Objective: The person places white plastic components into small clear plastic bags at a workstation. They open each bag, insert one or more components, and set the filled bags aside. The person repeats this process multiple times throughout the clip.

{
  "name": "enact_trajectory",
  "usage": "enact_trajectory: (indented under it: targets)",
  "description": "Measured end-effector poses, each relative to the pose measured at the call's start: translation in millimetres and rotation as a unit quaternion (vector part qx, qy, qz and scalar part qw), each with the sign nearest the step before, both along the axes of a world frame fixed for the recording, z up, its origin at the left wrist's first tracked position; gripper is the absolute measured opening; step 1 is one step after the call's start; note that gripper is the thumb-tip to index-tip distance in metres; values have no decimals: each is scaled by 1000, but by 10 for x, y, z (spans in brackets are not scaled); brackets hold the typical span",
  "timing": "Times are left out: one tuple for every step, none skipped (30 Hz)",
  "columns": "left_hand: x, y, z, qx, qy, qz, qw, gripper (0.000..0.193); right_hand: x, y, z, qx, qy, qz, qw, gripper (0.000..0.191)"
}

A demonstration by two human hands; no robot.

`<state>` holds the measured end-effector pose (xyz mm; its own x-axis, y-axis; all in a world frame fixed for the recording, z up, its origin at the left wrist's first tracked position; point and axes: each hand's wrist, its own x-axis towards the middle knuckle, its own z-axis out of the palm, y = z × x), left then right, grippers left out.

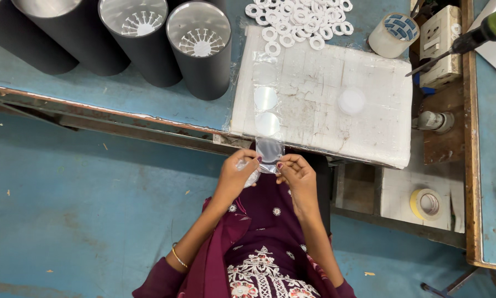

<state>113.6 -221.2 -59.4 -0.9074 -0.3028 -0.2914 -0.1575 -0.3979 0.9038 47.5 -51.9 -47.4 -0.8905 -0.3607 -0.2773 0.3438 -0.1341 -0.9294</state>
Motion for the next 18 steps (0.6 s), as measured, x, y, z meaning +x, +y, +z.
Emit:
enact_trajectory:
  targets:
    - [29,12,93,-133,40,55,989,18,2,-11,11,15,17,-12,1000,16]
    - [77,31,188,-262,79,109,956,19,8,-14,30,31,34,-24,999,19]
    - [110,40,277,-385,116,161,901,20,14,-18,58,47,52,-36,997,21]
    - [127,43,354,-353,106,142,919,22,25,-19,93,53,69,-43,995,23]
    - [140,45,418,-322,95,123,934,25,46,-20,139,59,87,-50,993,25]
    - [143,47,465,-289,84,103,948,28,73,-26,190,65,104,-57,991,28]
    - [124,73,494,-289,109,87,947,29,106,-36,248,95,160,-63,981,29]
    - [91,126,504,-289,134,72,945,31,150,-44,308,124,216,-69,966,30]
    - [55,176,501,-288,159,57,943,33,190,-60,371,152,272,-74,947,31]
    - [19,225,486,-188,130,37,973,35,229,-73,433,202,326,-73,921,33]
    - [-18,273,462,-85,100,16,991,37,271,-87,493,250,378,-72,888,34]
    - [-48,308,430,19,70,-6,997,39,291,-96,547,297,428,-72,851,36]
    - [-72,330,396,59,78,-11,995,37,296,-104,595,294,439,-62,847,35]
    - [-90,348,361,99,85,-15,991,35,301,-101,636,292,449,-52,843,33]
    - [-95,362,330,140,92,-20,986,34,294,-89,671,291,459,-41,839,31]
    - [-77,364,299,167,85,-27,982,35,282,-66,697,291,469,-22,834,31]
    - [-49,350,271,193,78,-33,977,35,266,-32,718,291,479,-3,828,30]
    - [-26,341,247,220,70,-38,972,36,250,1,727,290,488,18,823,30]
